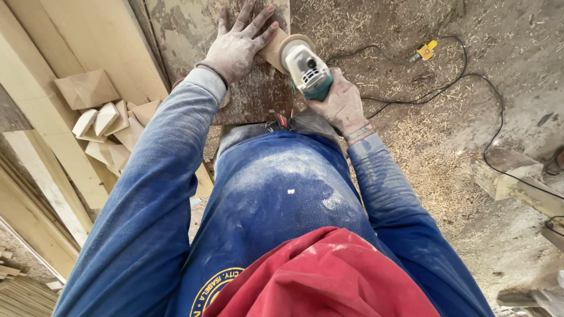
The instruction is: Sanding the surfaces of small wooden pyramid blocks using an angle grinder fitted with a sanding disc.
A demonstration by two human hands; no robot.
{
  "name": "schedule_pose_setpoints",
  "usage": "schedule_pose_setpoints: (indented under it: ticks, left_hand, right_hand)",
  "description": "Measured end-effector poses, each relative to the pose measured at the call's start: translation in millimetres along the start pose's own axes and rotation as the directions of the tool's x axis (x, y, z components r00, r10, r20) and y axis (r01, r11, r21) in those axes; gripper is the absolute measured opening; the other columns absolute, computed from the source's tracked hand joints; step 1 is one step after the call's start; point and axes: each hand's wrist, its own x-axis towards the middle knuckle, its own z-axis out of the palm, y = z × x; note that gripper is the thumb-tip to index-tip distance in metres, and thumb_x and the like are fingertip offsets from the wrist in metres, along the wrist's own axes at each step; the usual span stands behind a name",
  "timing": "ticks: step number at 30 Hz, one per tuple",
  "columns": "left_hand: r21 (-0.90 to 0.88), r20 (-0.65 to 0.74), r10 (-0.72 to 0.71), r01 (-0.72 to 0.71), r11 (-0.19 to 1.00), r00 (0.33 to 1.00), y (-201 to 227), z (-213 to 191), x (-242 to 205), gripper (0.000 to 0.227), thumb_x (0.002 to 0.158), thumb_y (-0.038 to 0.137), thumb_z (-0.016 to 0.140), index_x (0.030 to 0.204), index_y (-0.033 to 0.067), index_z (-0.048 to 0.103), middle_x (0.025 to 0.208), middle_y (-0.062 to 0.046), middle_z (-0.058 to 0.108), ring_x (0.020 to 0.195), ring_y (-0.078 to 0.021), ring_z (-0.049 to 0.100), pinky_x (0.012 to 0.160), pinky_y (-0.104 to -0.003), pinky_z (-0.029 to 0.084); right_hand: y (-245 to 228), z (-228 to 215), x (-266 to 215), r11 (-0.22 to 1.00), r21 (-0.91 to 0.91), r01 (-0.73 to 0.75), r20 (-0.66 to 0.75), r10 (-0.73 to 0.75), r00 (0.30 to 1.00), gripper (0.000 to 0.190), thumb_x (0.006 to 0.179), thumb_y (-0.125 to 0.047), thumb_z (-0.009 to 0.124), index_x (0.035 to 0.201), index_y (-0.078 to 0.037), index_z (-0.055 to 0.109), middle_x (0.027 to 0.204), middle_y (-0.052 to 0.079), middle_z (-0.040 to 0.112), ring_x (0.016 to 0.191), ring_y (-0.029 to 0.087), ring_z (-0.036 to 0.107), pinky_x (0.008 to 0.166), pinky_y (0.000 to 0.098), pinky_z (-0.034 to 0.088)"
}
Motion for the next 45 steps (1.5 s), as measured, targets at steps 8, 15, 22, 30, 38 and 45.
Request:
schedule_pose_setpoints:
  ticks: [8, 15, 22, 30, 38, 45]
  left_hand:
    - [-0.04, 0.053, -0.028, 0.03, 0.999, 0.998, 4.2, -10.5, 2.2, 0.081, 0.097, 0.035, 0.069, 0.169, 0.0258, 0.033, 0.178, 0.002, 0.01, 0.161, -0.0313, -0.002, 0.12, -0.076, 0.002]
    - [-0.202, 0.185, -0.062, 0.1, 0.974, 0.981, 27.6, -71.1, 5.2, 0.097, 0.081, 0.037, 0.077, 0.162, 0.0158, 0.029, 0.168, -0.005, 0.018, 0.156, -0.0338, 0.007, 0.125, -0.064, 0.006]
    - [-0.029, 0.007, 0.143, -0.143, 0.989, 0.99, 38.6, -19.3, 11.0, 0.064, 0.092, 0.007, 0.06, 0.154, 0.0113, 0.047, 0.157, -0.012, 0.046, 0.145, -0.0353, 0.038, 0.116, -0.051, 0.035]
    - [-0.277, -0.219, -0.265, 0.201, 0.94, 0.939, 46.2, -48.5, -62.3, 0.08, 0.074, 0.036, 0.079, 0.136, -0.0054, 0.05, 0.126, -0.024, 0.054, 0.116, -0.0378, 0.055, 0.104, -0.046, 0.049]
    - [-0.224, -0.174, -0.67, 0.634, 0.74, 0.721, -34.4, -51.2, -148.2, 0.086, 0.081, 0.042, 0.081, 0.146, -0.0013, 0.044, 0.135, -0.022, 0.051, 0.123, -0.0372, 0.053, 0.104, -0.049, 0.046]
    - [-0.237, -0.472, -0.644, 0.617, 0.75, 0.602, -98.8, -79.8, -119.6, 0.087, 0.073, 0.039, 0.09, 0.141, 0.0025, 0.05, 0.139, -0.016, 0.052, 0.129, -0.0352, 0.047, 0.108, -0.049, 0.037]
  right_hand:
    - [26.0, -8.2, -8.8, 0.996, -0.014, -0.088, 0.048, 0.088, 0.995, 0.072, 0.083, -0.053, 0.081, 0.125, -0.002, 0.053, 0.109, 0.018, 0.072, 0.091, 0.028, 0.075, 0.078, 0.038, 0.063]
    - [56.7, -25.5, -41.1, 0.936, 0.288, -0.201, -0.102, 0.239, 0.966, 0.071, 0.084, -0.044, 0.086, 0.129, 0.001, 0.054, 0.122, 0.018, 0.07, 0.106, 0.025, 0.072, 0.092, 0.0386, 0.061]
    - [111.0, -19.0, -76.7, 0.656, 0.751, 0.069, -0.269, 0.209, 0.94, 0.061, 0.091, -0.023, 0.087, 0.141, 0.001, 0.061, 0.133, 0.008, 0.068, 0.119, 0.019, 0.065, 0.107, 0.0322, 0.052]
    - [119.1, -29.9, -122.7, 0.393, 0.916, 0.074, -0.25, 0.417, 0.874, 0.052, 0.096, -0.016, 0.077, 0.14, 0.002, 0.056, 0.118, 0.012, 0.068, 0.098, 0.024, 0.074, 0.092, 0.0415, 0.067]
    - [94.3, -34.2, -139.1, 0.376, 0.918, 0.125, -0.313, 0.494, 0.811, 0.06, 0.097, -0.026, 0.078, 0.142, 0.004, 0.052, 0.113, 0.012, 0.064, 0.093, 0.025, 0.072, 0.085, 0.0457, 0.068]
    - [64.1, -39.3, -153.7, 0.391, 0.906, 0.164, -0.367, 0.53, 0.764, 0.057, 0.099, -0.027, 0.076, 0.14, 0.005, 0.052, 0.11, 0.013, 0.064, 0.089, 0.028, 0.072, 0.081, 0.045, 0.065]
